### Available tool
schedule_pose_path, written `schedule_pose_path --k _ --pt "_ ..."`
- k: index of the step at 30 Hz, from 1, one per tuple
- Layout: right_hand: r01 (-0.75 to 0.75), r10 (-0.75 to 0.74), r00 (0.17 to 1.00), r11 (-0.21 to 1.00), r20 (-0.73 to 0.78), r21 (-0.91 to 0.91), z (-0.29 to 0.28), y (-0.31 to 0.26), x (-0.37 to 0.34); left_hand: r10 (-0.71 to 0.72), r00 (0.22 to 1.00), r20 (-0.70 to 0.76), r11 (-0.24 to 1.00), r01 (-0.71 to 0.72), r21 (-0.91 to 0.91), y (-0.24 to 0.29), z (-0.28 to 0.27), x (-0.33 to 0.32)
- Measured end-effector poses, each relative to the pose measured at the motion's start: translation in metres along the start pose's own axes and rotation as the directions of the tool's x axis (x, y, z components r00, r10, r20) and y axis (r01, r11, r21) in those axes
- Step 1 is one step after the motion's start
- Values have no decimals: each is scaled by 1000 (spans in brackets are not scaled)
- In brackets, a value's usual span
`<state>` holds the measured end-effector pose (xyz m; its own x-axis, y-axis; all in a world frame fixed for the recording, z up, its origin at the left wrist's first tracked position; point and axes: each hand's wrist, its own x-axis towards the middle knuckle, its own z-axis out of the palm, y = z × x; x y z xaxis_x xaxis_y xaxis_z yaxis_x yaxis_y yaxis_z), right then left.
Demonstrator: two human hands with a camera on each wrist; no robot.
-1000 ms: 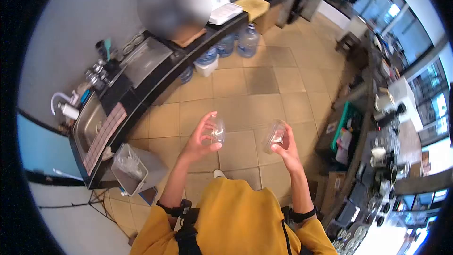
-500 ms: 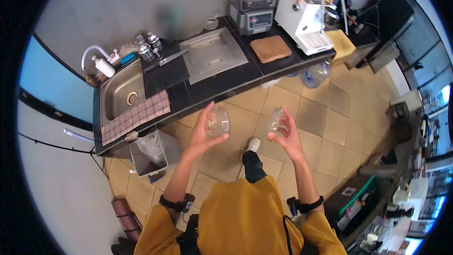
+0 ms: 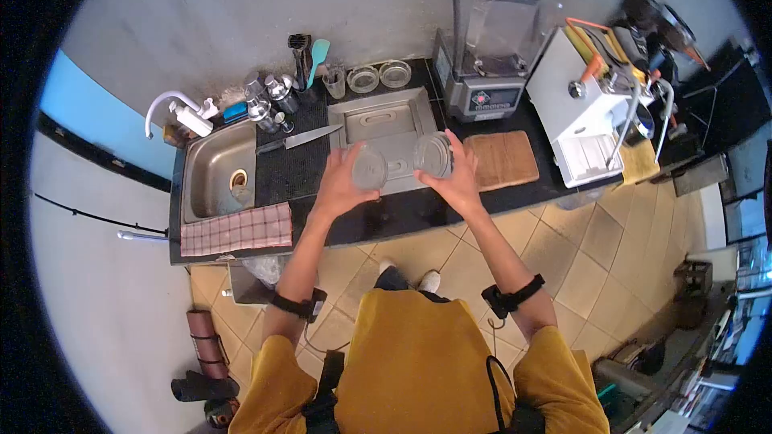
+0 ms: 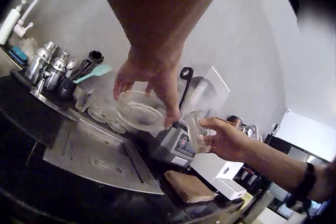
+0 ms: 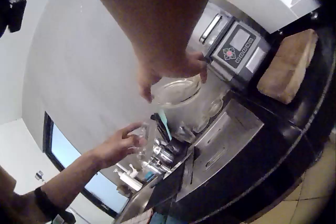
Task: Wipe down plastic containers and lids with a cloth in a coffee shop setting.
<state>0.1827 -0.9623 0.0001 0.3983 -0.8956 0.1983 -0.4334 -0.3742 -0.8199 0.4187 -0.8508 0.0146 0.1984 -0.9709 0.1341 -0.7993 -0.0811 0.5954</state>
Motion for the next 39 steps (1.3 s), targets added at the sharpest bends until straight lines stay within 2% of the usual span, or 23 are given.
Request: schedule_pose_path --k 1,3,10,12,14,16,19,21,24,31,34,39 --pt "0 0 1000 1000 16 -3 9 7 19 -15 1000 -2 1000 15 -6 -7 3 17" --pt "38 -39 999 993 -7 -112 27 18 55 -28 999 -39 990 33 140 -22 10 52" --pt "-9 8 1000 968 -5 -252 76 29 160 -199 980 21 964 192 185 -64 22 178" --pt "-4 5 1000 958 2 -286 91 34 188 -262 964 55 937 240 253 -77 26 213" --pt "26 -23 1000 954 12 -300 105 43 210 -264 963 62 938 241 248 -91 32 239" --pt "50 -46 999 952 22 -302 119 49 224 -269 960 72 936 243 255 -99 37 255" --pt "-24 44 998 941 52 -336 137 56 250 -276 957 86 910 231 345 -112 45 285" --pt "-29 47 998 935 42 -352 146 65 260 -233 970 68 894 186 409 -120 50 299" --pt "-6 15 1000 935 24 -354 159 78 274 -267 955 129 864 178 471 -128 54 316" --pt "-68 88 995 930 40 -360 170 87 298 -308 931 196 832 163 530 -148 67 344" --pt "-60 81 995 948 56 -312 174 91 304 -340 909 240 817 160 554 -148 66 351" --pt "-3 25 998 939 60 -345 181 97 313 -374 877 302 828 170 534 -152 63 363"
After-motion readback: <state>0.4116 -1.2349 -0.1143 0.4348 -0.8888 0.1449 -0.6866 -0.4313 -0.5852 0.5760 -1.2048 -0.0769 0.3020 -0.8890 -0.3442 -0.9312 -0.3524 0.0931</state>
